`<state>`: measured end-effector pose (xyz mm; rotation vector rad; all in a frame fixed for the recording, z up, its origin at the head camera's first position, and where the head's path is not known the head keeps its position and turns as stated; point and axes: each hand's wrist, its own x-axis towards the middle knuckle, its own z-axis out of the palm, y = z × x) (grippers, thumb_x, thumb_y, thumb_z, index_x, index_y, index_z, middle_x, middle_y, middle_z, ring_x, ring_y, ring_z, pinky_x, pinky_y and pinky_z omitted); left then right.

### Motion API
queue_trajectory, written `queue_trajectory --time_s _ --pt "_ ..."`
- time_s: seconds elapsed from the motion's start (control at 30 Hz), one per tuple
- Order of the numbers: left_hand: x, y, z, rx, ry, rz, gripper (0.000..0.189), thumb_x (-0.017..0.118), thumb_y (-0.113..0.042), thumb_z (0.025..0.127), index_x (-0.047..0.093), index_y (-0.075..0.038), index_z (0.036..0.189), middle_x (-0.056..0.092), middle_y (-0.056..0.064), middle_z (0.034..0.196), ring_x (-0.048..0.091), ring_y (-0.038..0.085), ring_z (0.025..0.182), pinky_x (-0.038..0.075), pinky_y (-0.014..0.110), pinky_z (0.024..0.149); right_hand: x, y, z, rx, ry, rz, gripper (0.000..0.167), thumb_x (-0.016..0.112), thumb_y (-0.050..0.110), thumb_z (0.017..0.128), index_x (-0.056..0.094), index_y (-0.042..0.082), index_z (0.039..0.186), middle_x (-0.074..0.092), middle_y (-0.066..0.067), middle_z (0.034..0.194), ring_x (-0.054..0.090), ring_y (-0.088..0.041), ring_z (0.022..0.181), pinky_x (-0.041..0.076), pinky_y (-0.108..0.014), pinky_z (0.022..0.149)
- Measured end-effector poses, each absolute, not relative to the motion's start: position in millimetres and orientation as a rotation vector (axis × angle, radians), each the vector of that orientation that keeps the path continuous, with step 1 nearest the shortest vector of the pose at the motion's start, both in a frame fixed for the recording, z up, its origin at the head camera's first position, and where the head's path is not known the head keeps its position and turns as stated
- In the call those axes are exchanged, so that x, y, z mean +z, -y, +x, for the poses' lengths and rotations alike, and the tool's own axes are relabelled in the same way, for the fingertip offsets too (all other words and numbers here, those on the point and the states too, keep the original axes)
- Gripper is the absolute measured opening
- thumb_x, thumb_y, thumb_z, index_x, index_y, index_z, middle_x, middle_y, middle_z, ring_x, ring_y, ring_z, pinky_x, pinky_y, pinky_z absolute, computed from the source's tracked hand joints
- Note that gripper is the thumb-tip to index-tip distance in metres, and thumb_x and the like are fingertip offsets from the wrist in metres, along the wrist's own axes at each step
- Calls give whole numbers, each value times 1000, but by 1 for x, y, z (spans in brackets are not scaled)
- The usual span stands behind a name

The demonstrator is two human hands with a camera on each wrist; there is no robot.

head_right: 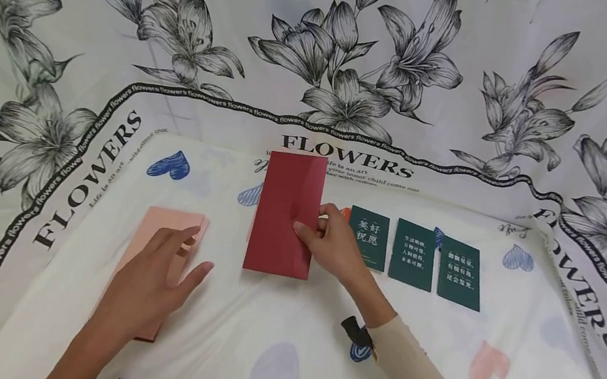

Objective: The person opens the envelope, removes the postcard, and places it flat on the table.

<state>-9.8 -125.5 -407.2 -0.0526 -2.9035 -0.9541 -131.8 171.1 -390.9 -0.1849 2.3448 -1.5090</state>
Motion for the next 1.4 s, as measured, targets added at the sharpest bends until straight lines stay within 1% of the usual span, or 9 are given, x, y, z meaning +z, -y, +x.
queue_trajectory --time_s 0.13,0.33,0.5,0.67,0.83,0.97,1.13,1.3,1.4 --pt "-401 116 -5 -1065 2871 -111 65 65 -57 102 50 -22 155 57 -10 138 66 10 115 53 47 85 -385 -171 -105 -1583 -2313 -230 40 71 16 103 49 2 134 75 -18 119 76 -27 101 63 -39 86" --pt "-390 91 -2 -1407 2877 -177 72 62 -68 98 41 -33 158 58 -17 131 65 -1 107 54 42 87 -376 -171 -70 -1674 -2262 -282 47 73 14 102 48 6 140 73 -17 123 78 -28 99 64 -41 81" --pt "-383 72 -8 -1590 2816 -230 71 62 -66 99 39 -36 159 60 -17 127 63 5 103 56 35 74 -365 -172 -47 -1688 -2294 -351 45 74 14 101 48 7 137 75 -15 123 77 -27 96 65 -39 77" --pt "-381 64 -13 -1728 2684 -314 58 65 -56 102 47 -31 152 66 -14 114 65 10 95 57 32 66 -360 -176 -33 -1684 -2317 -360 44 74 13 101 47 7 136 76 -12 121 76 -26 95 64 -37 76" --pt "-379 59 -14 -1972 2487 -351 50 70 -41 103 52 -26 147 75 -7 111 74 13 84 62 32 71 -359 -180 -23 -1668 -2306 -340 44 74 17 102 48 10 136 77 -7 118 74 -27 90 63 -35 77" --pt "-378 56 -14 -2109 2361 -341 46 74 -33 102 54 -21 142 75 0 118 79 15 91 64 34 76 -360 -180 -14 -1643 -2312 -361 43 75 20 101 49 11 136 78 -4 115 69 -28 84 59 -33 70" --pt "-377 55 -13 -2158 2293 -311 45 76 -27 100 56 -18 139 72 3 124 79 17 98 64 35 76 -361 -179 -5 -1619 -2308 -377 46 75 23 101 49 11 137 78 -3 113 67 -27 80 55 -31 65" --pt "-378 52 -13 -2173 2276 -316 43 77 -25 100 56 -19 138 72 3 123 79 18 98 64 36 74 -363 -179 2 -1572 -2346 -359 48 75 26 101 48 12 139 78 0 111 65 -24 78 54 -30 63" --pt "-378 49 -12 -2150 2266 -330 42 76 -26 100 56 -19 136 72 2 122 79 17 97 64 36 73 -365 -177 3 -1506 -2480 -371 58 78 26 99 44 18 147 75 5 110 63 -20 77 54 -30 62"
